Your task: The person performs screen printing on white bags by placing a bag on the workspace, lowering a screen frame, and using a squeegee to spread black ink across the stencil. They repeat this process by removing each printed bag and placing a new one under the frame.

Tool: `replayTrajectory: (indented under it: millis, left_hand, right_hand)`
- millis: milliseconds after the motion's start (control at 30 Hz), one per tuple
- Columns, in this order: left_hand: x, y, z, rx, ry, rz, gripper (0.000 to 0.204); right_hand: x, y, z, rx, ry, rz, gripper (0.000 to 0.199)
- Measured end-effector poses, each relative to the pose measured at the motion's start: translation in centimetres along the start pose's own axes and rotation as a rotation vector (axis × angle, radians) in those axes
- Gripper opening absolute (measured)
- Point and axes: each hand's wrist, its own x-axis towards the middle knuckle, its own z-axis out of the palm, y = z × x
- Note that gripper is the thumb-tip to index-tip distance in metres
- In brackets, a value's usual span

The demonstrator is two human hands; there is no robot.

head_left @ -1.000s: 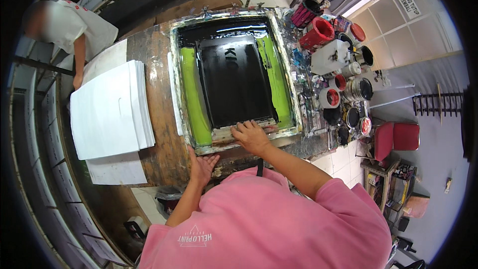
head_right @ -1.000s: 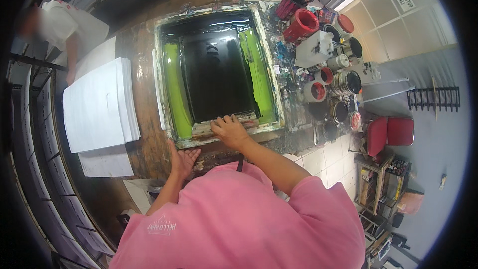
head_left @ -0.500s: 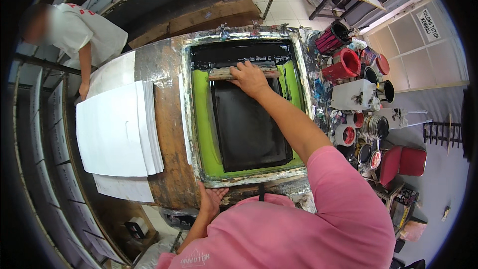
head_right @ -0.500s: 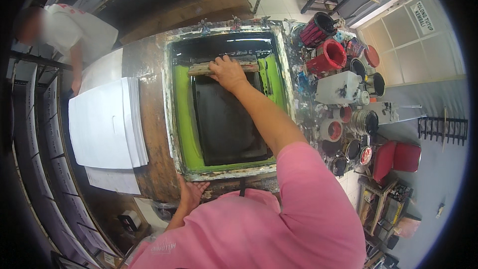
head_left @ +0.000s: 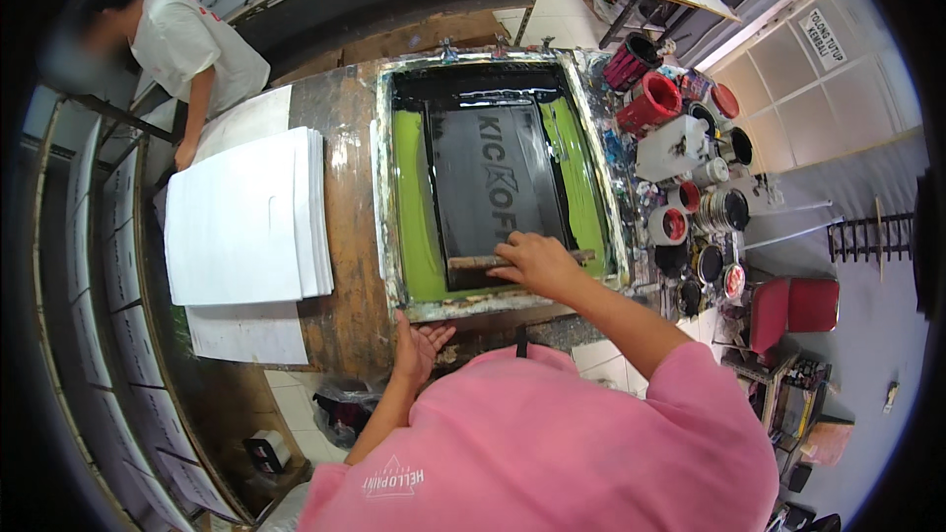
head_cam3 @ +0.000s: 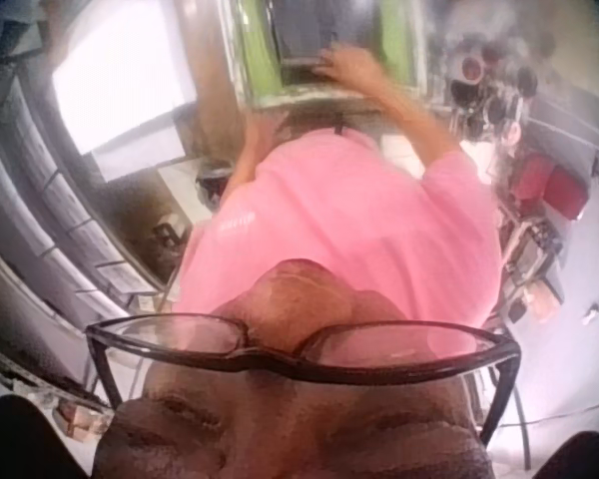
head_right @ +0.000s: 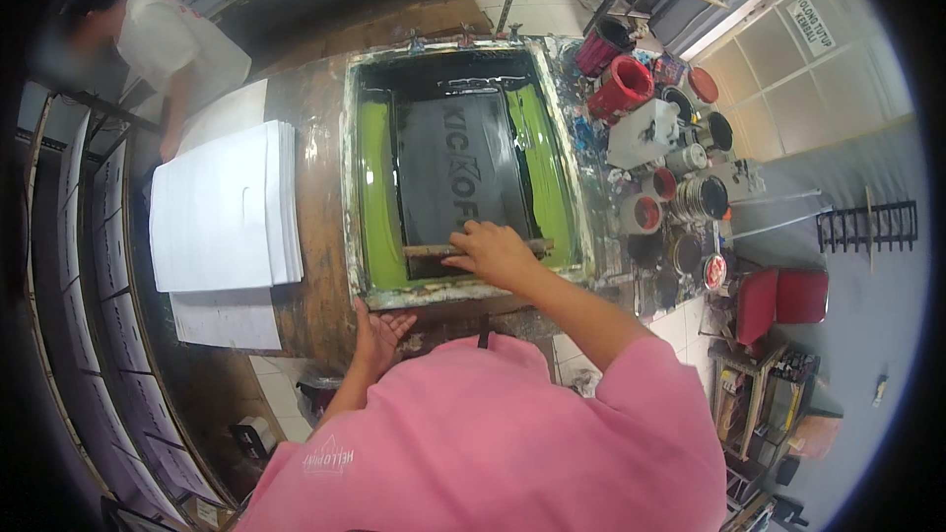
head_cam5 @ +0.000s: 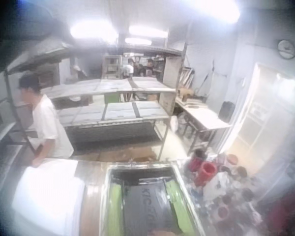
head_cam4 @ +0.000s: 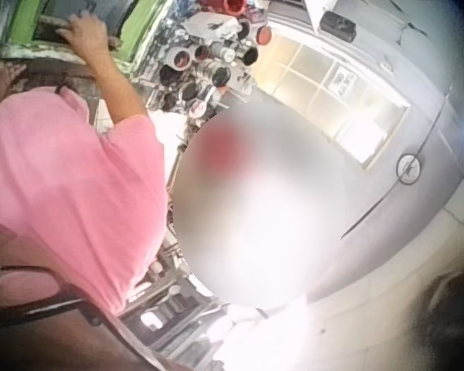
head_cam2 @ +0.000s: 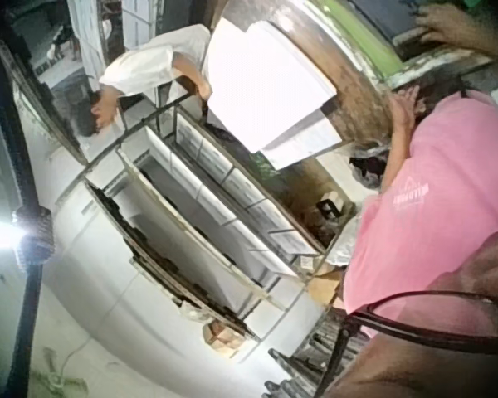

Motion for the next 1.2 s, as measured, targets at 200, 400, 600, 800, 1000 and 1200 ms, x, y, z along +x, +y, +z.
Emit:
replayTrajectory:
  millis: [200, 400, 600, 800, 1000, 1200]
  left_hand:
    - [-3.5, 4.8, 2.5, 0.015, -0.344, 0.188, 0.073]
    - [-3.9, 13.8, 10.3, 0.402, -0.578, 0.651, 0.068]
    - [8.0, 6.6, 1.1, 1.317, 0.504, 0.845, 0.084]
    - [8.0, 0.4, -0.8, 1.269, 0.672, 0.588, 0.077]
    - [7.8, 0.3, 2.4, 1.272, 0.848, 0.41, 0.065]
    - [8.9, -1.0, 1.8, 0.964, 0.669, 0.515, 0.042]
  right_hand:
    - [-4.6, -6.1, -2.6, -0.286, 0.294, 0.012, 0.039]
    - [-0.5, -7.8, -13.4, -0.43, 0.8, -0.05, 0.033]
    - [2.6, -8.0, -18.0, -0.405, 0.94, -0.158, 0.042]
    - [2.6, -7.5, -18.8, -0.403, 0.938, -0.151, 0.044]
    - [3.1, -6.8, -19.2, -0.394, 1.004, -0.192, 0.044]
    - [3.8, -7.1, -19.7, -0.326, 0.923, -0.187, 0.049]
